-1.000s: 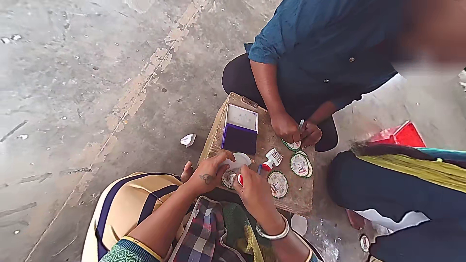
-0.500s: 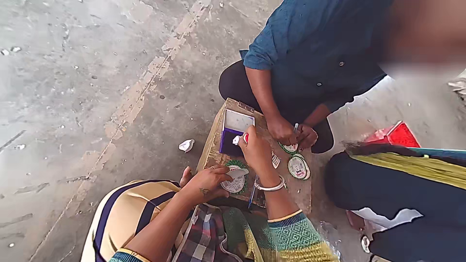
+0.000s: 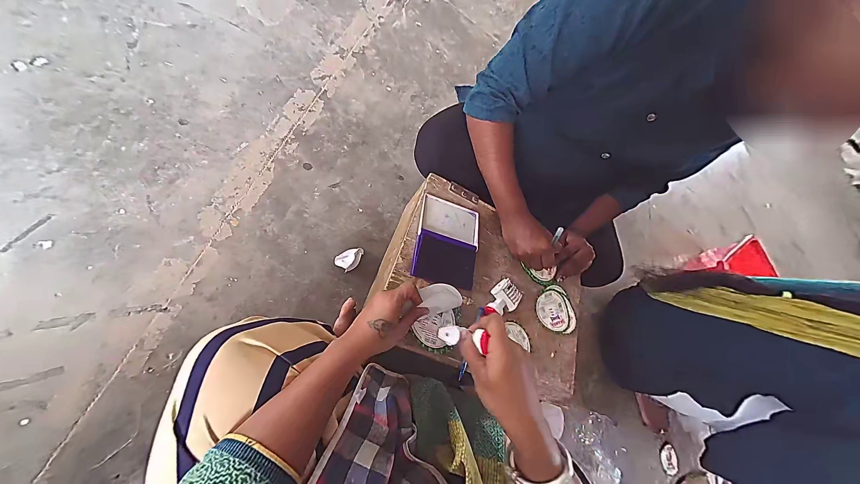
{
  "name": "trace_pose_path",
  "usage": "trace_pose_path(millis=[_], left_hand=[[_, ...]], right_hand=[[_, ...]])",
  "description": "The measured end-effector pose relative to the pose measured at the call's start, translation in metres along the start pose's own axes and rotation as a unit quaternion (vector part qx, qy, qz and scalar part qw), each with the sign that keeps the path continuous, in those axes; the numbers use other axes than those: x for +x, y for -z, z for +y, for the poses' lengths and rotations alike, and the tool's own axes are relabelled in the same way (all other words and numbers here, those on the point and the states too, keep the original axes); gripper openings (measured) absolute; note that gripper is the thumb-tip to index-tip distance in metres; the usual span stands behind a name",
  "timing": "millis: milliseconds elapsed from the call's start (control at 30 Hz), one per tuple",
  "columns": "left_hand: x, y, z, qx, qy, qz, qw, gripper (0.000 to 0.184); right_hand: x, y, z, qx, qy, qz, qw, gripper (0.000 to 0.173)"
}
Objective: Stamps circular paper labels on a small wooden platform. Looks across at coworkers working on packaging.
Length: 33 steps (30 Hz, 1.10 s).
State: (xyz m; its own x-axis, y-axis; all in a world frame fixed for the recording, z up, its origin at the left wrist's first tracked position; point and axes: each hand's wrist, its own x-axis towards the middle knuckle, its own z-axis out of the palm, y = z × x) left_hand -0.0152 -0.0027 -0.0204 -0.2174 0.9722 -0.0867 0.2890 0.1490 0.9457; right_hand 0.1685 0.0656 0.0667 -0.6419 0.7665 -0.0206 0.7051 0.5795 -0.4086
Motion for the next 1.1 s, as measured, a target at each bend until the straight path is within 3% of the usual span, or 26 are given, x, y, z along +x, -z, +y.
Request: trace_pose_path(millis=[100, 167, 267, 333, 500, 667, 800, 900, 1100], left_hand=[[-0.001, 0.001, 0.001, 0.012, -0.001, 0.004, 1.000, 0.025], [-0.001, 0.000, 0.000, 0.011, -0.008, 0.012, 1.000, 0.028], [-0.001, -0.002, -0.002, 0.010, -0.022, 0.019, 1.000, 0.035], [-0.002, -0.002, 0.000, 0.011, -0.038, 0.010, 0.999, 0.030], [-0.006, 0.002, 0.000, 0.055, -0.085, -0.063, 0.993, 0.035], [-0.002, 0.009, -0.002, 0.107, -0.120, -0.139, 0.977, 0.028], [-0.001, 0.003, -0.015, 0.128, -0.194, -0.112, 0.966, 0.024], [0.000, 0.003, -0.015, 0.124, -0.205, -0.116, 0.964, 0.019], [-0.002, 0.001, -0.008, 0.107, -0.160, -0.081, 0.978, 0.023]], right_hand=[[0.010, -0.019, -0.013, -0.045, -0.007, 0.011, 0.999, 0.027], [0.014, -0.032, -0.023, -0.064, -0.038, -0.023, 0.997, 0.027], [0.010, -0.047, -0.032, -0.103, -0.053, 0.006, 0.993, 0.025], [0.007, -0.040, -0.032, -0.087, -0.068, 0.002, 0.994, 0.026], [0.025, 0.006, -0.021, -0.023, -0.050, 0.140, 0.989, 0.027], [0.104, -0.009, -0.022, -0.058, -0.102, 0.052, 0.992, 0.033], [0.121, -0.033, -0.025, -0.099, -0.114, 0.009, 0.988, 0.030], [0.113, -0.020, -0.020, -0.066, -0.133, 0.023, 0.989, 0.031], [0.054, 0.018, -0.007, 0.041, -0.076, 0.102, 0.991, 0.026]])
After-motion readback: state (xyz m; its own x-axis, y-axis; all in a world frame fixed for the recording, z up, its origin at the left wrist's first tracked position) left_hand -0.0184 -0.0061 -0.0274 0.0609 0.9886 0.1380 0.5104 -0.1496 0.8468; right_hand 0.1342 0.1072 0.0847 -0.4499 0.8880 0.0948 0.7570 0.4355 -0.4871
